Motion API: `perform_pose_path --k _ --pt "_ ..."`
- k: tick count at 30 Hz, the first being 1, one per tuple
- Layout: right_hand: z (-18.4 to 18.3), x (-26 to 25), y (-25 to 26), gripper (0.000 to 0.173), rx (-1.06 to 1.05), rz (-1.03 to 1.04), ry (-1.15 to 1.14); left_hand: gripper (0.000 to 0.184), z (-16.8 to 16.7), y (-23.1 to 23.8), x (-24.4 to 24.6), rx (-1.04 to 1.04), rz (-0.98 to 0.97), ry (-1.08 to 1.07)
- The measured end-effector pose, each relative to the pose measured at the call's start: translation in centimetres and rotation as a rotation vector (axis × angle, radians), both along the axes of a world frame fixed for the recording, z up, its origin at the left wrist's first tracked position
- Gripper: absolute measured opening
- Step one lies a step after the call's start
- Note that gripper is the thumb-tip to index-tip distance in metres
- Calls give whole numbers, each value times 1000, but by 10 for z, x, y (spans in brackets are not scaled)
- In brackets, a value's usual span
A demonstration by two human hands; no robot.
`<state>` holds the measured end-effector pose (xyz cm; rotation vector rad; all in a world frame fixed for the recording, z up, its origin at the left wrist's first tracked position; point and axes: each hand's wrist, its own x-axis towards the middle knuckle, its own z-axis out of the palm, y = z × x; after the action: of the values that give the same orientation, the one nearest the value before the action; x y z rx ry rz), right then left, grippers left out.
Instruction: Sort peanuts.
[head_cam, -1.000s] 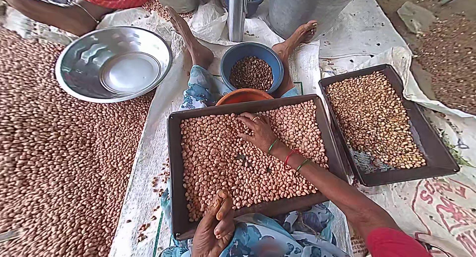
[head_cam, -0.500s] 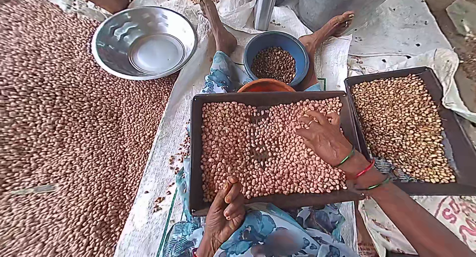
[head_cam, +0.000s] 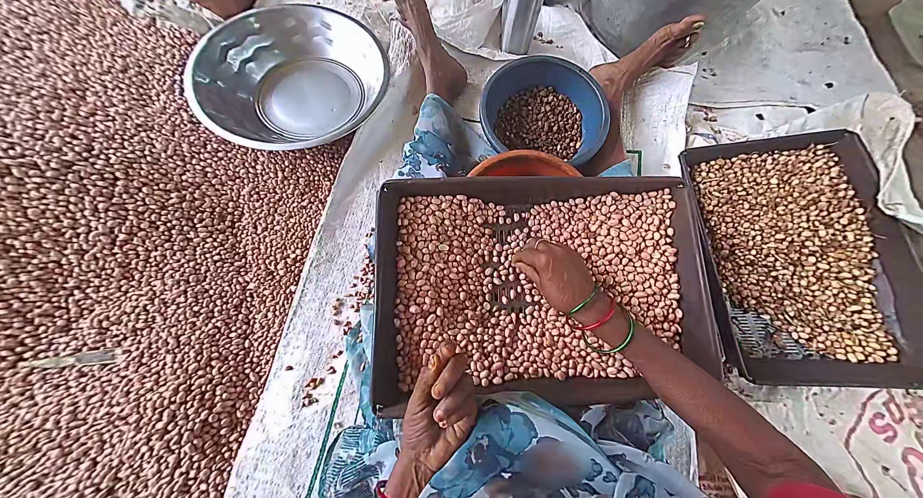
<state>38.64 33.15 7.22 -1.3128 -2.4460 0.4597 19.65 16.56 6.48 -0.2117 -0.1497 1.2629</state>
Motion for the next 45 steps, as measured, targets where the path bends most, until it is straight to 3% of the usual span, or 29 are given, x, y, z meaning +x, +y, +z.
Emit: perform_pose_path --k 6,9,11,14,16,17,19,23,30,34,40,42,45 --pt "-15 -10 -9 7 182 123 -109 16 -1 2 -1 23 -18 13" --pt "-3 -2 -9 10 -14 82 -50 15 -1 2 -2 11 -32 12" --pt "21 30 0 11 -145 -83 167 15 -1 3 -2 4 -40 11" --pt "48 101 9 19 -186 -421 845 17 -2 1 -3 11 -35 -1" --pt "56 127 14 25 -228 -649 1010 17 -2 2 -3 15 -43 -15" --pt "52 133 13 25 -209 -686 935 17 -2 3 -2 11 -53 -26" --pt "36 130 11 16 -131 -561 690 16 -3 5 0 7 -72 -30" --pt "29 89 18 17 -3 -330 -46 16 -2 4 0 -1 -60 11" --pt "39 82 27 16 -33 -153 -367 16 -1 3 0 -9 -18 14" --pt "36 85 30 8 -4 -103 -407 16 -2 3 0 12 -24 28" --pt "55 88 28 8 -234 50 -297 15 0 3 0 11 -20 47" --pt "68 84 28 10 -199 60 -140 15 0 3 0 -1 -35 42" --pt "106 80 47 52 -43 -155 68 17 -1 3 0 2 -51 20"
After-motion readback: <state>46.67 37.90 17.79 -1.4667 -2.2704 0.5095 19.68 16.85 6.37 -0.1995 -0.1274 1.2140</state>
